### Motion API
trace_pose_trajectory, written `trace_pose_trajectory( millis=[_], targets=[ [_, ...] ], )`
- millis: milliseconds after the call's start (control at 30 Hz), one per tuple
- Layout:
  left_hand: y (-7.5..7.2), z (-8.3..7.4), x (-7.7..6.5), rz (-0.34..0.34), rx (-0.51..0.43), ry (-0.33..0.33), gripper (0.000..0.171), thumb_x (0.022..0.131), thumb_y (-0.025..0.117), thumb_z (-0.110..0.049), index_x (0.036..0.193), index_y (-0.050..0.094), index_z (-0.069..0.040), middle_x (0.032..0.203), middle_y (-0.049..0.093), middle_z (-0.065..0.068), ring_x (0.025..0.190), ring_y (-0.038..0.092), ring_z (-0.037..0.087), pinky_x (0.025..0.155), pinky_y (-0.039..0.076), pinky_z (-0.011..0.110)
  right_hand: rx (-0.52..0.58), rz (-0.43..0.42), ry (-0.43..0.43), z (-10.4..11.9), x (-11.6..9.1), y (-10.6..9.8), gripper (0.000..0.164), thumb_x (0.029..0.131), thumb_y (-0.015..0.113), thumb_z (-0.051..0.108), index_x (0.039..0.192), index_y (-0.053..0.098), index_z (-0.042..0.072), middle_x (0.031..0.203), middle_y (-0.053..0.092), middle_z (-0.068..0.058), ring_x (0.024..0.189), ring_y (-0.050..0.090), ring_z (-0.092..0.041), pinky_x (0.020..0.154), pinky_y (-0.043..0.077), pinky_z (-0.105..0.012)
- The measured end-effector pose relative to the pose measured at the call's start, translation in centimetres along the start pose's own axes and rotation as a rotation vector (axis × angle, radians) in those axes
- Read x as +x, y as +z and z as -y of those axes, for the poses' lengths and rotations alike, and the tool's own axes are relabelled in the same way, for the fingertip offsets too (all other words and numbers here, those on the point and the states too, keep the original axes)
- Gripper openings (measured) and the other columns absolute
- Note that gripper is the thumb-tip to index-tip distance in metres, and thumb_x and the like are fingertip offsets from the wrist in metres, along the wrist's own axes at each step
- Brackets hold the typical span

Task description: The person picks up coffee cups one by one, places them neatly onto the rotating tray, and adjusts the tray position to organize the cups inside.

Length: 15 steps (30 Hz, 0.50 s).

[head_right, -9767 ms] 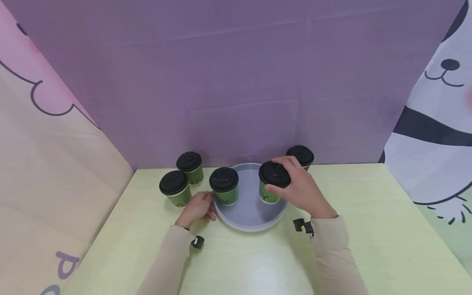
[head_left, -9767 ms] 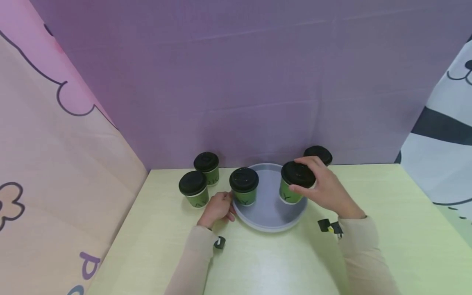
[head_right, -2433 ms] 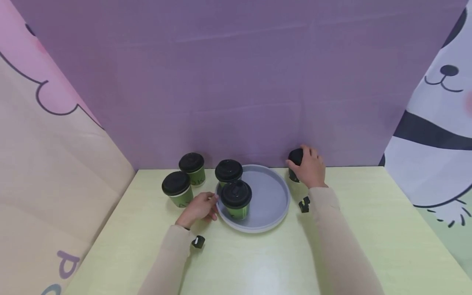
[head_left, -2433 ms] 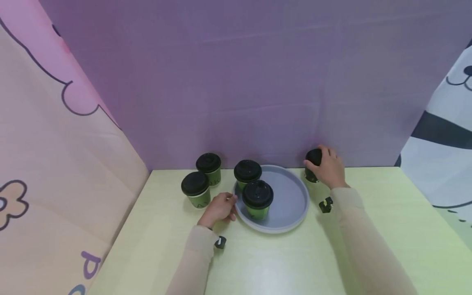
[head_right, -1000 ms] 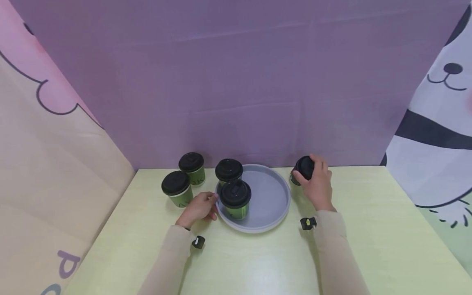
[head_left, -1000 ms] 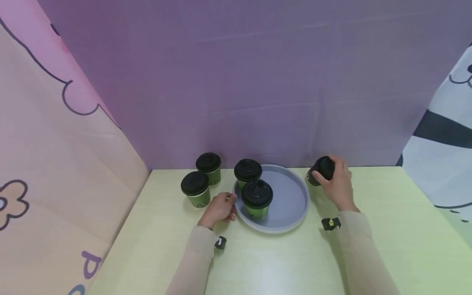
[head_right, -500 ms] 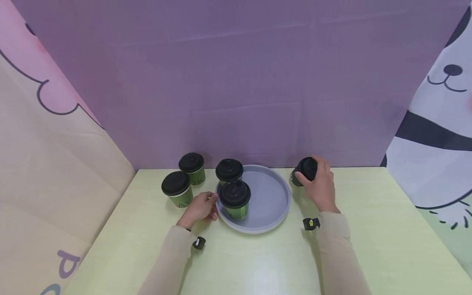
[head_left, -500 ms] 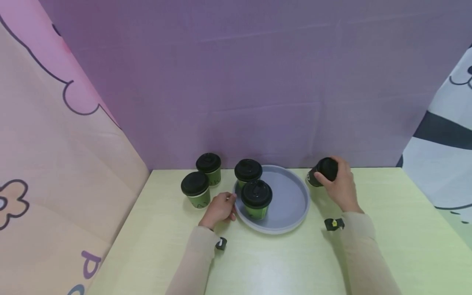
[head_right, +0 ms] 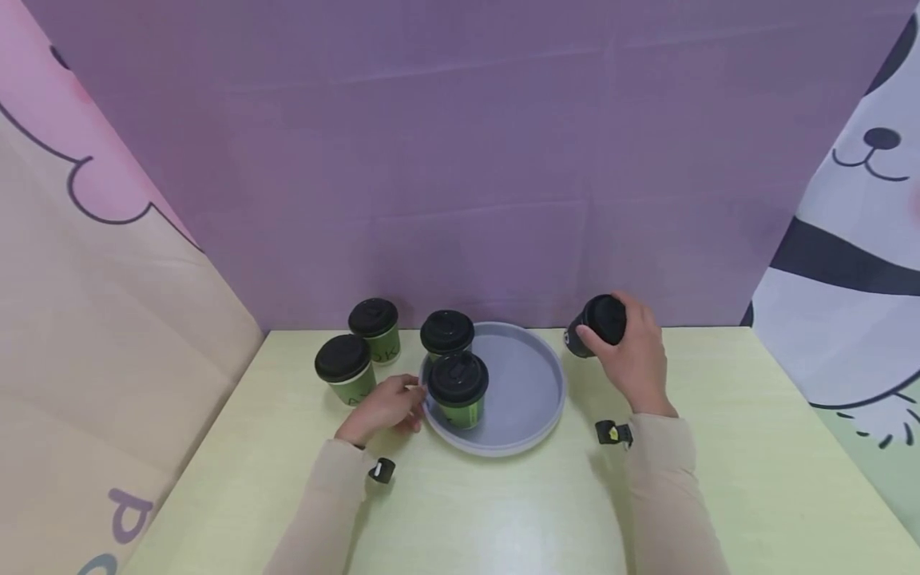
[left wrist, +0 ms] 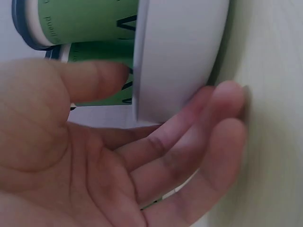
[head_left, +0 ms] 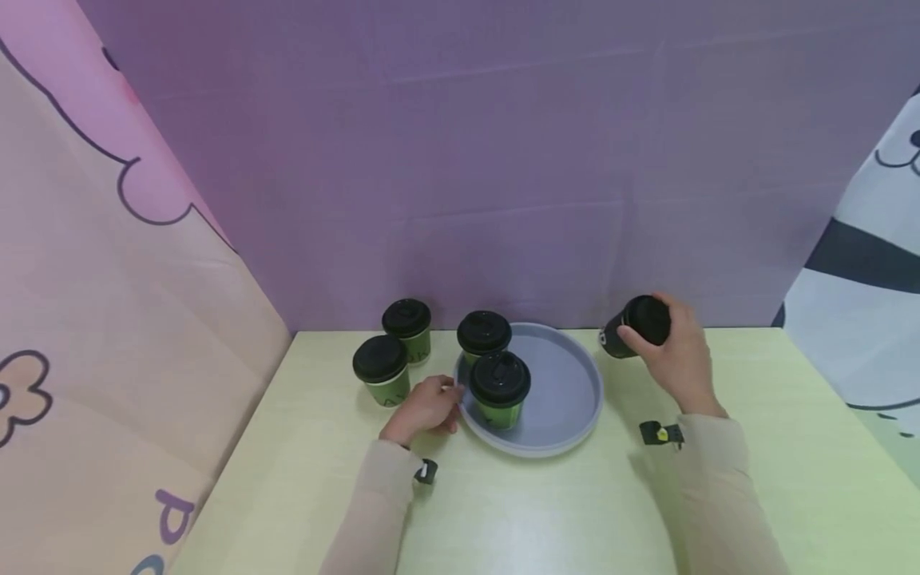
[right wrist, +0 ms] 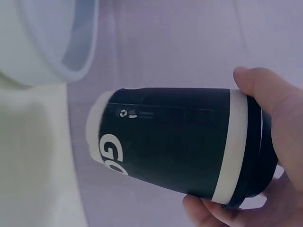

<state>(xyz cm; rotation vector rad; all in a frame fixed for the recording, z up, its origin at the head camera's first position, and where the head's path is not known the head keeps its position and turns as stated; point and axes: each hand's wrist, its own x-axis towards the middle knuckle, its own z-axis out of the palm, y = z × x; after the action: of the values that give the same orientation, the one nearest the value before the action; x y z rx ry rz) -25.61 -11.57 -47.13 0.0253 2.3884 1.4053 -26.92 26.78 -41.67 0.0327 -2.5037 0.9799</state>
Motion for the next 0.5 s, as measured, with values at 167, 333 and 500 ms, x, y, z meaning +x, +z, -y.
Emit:
trace_pose_trajectory(
  millis=[167, 333, 500],
  targets=[
    [-0.3, -0.1, -0.3, 0.047, 0.035, -0.011, 0.055, 0.105, 0.054, -0.026, 0.15, 0.042, 0.005, 0.099, 0.071, 0.014, 0.072, 0.071, 0.02, 0.068, 0.06, 0.034, 0.005, -0.01, -0.041, 1.2, -0.1, -0.7, 0.078, 0.09, 0.08, 0.035, 0.152, 0.043, 0.006, 0.149, 0.046, -0.029, 0.134, 0.044, -0.051, 0.105, 0.036, -0.068],
    [-0.3, -0.2, -0.4, 0.067, 0.048, 0.004, 0.056, 0.105, 0.055, -0.022, 0.151, 0.04, 0.007, 0.096, 0.072, 0.014, 0.072, 0.071, 0.022, 0.067, 0.06, 0.034, 0.018, -0.008, -0.083, 2.3, -0.3, -1.1, 0.077, 0.086, 0.083, 0.033, 0.149, 0.047, 0.006, 0.147, 0.05, -0.027, 0.135, 0.046, -0.049, 0.106, 0.037, -0.066],
    [-0.3, -0.3, -0.3, 0.076, 0.046, 0.014, 0.055, 0.106, 0.053, -0.021, 0.151, 0.039, 0.007, 0.096, 0.072, 0.015, 0.072, 0.071, 0.023, 0.067, 0.06, 0.035, 0.015, 0.048, -0.118, 3.1, -0.5, -1.3, 0.076, 0.086, 0.083, 0.036, 0.148, 0.05, 0.007, 0.146, 0.051, -0.026, 0.132, 0.048, -0.047, 0.103, 0.039, -0.065]
  ],
)
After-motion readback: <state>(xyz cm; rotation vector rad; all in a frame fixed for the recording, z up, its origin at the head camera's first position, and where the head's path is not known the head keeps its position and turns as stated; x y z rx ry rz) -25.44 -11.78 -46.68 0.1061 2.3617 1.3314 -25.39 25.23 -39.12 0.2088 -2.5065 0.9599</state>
